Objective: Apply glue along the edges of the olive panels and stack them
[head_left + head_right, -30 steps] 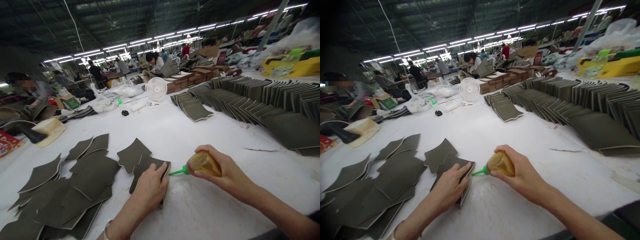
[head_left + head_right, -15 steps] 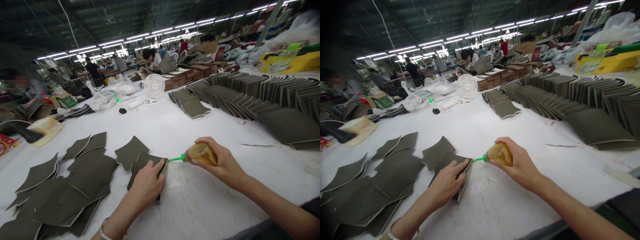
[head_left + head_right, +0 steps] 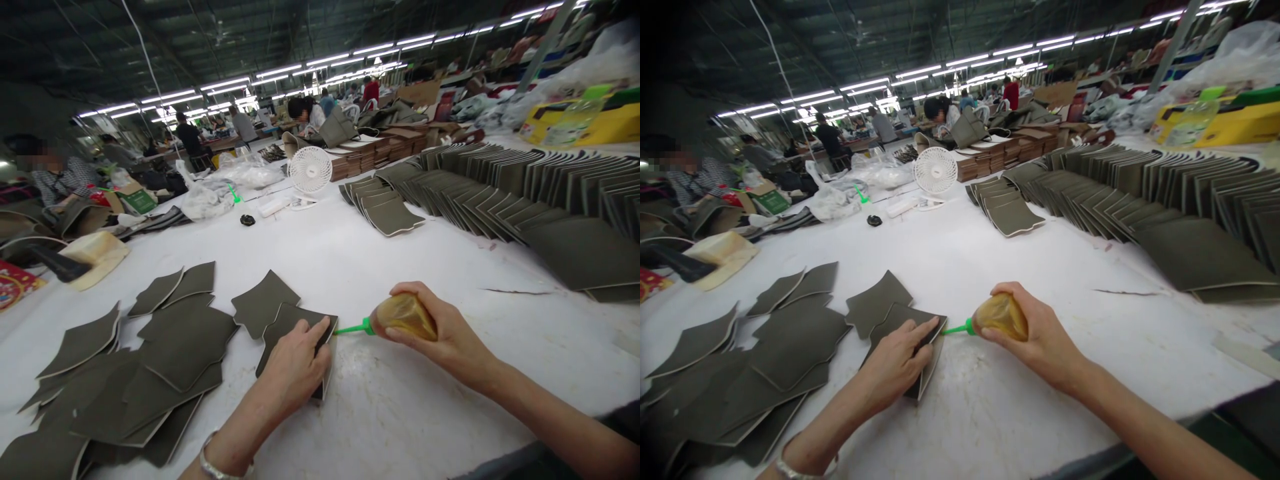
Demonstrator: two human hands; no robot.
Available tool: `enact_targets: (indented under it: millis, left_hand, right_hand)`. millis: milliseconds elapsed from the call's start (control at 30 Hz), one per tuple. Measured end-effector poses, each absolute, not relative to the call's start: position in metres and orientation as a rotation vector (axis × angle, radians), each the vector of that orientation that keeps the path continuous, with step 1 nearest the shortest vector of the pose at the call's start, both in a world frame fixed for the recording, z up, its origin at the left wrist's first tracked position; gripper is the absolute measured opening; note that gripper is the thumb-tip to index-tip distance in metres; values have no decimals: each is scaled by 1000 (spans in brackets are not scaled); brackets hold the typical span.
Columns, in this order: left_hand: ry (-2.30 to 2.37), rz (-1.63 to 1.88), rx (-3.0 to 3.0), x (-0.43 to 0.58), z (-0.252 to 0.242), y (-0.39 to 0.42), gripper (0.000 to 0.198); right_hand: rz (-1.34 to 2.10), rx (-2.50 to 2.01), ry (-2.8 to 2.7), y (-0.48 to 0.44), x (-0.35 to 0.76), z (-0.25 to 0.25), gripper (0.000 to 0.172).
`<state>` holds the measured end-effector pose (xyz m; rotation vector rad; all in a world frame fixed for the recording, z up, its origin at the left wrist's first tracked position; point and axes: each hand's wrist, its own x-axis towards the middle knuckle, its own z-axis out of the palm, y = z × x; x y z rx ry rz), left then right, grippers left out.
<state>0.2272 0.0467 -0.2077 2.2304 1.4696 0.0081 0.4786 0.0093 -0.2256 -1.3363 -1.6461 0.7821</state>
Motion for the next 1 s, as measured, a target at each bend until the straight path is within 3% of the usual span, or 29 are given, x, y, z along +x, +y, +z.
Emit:
enact_targets:
  millis: [133,300,500,667,867,1000]
  left_hand:
    - [1479,13,2228,227,-209,46,57]
    - [1476,13,2224,226,-209,45,57]
    - [1479,33,2217,226,-209,46,57]
    - [1496,25,2205,226,-208,44,57]
    - [1504,34,2207,227,-208,42,57]
    - [1507,27,2198,226,-208,41,56]
  right_hand:
    - [951,-1293,-1648,4,476,-226,41]
    - [813,-1359,-1603,3,475,-226,44]
    - [966,-1322,-1677,-8,471,-225,42]
    - [791,-1393,-1596,-6,471,-228,43]
    - [985,-1337,-1662,-22,464,-229,43]
    - [879,-1395,-1617,-24,461,-229,43]
